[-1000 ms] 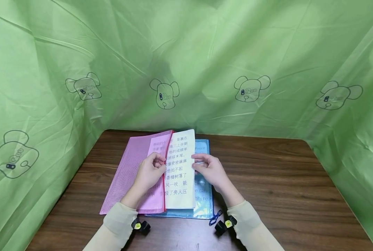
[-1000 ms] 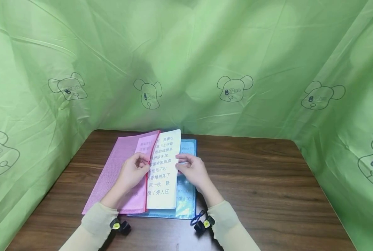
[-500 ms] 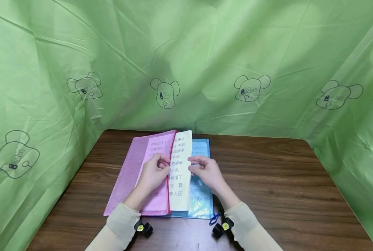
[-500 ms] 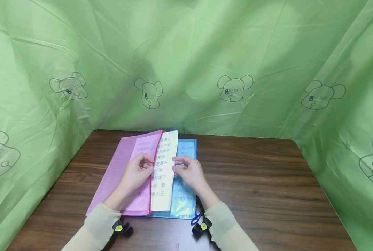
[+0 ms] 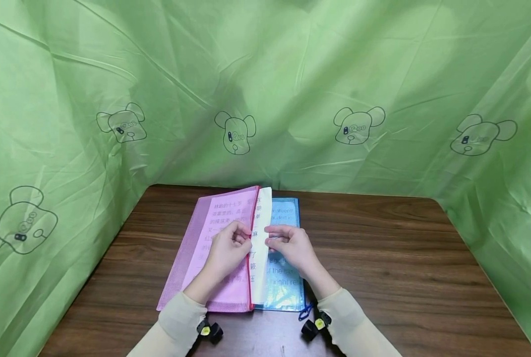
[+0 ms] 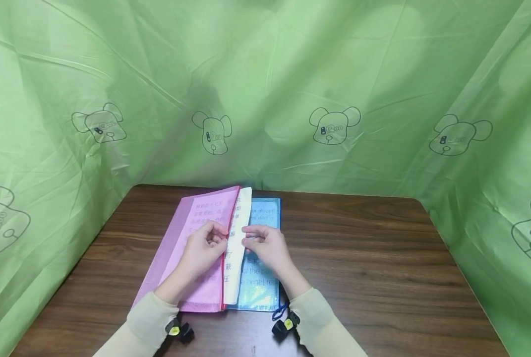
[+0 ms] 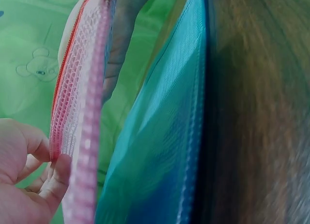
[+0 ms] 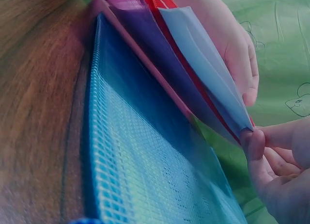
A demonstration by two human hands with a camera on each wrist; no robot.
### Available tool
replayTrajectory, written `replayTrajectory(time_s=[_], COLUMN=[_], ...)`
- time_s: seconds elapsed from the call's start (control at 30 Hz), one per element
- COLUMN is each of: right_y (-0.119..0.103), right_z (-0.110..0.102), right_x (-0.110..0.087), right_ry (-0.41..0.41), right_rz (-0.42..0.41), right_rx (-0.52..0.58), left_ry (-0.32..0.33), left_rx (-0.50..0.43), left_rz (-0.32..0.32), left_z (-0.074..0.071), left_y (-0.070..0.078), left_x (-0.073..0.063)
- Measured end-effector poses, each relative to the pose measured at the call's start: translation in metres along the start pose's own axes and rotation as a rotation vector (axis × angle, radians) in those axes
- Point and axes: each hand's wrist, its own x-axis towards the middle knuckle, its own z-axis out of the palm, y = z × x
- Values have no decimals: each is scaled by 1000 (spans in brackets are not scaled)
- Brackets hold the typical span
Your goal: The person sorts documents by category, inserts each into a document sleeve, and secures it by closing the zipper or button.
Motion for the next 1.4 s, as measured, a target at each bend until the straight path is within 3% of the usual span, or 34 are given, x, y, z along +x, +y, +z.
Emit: replayTrajectory(time_s=[0.5, 0.93, 1.4], right_y=[4, 8, 9], right_z=[4, 9, 11], right_x=[2, 2, 4], right_ry=[-19, -15, 55], right_rz=[-12, -88, -46], right_rx=[-49, -201, -170], left_ry=[-19, -13, -30], left_rx=[-24, -46, -48], left_rz=[25, 50, 86], left_z=[12, 20, 22], left_y=[9, 13, 15], left_x=[-6, -10, -11])
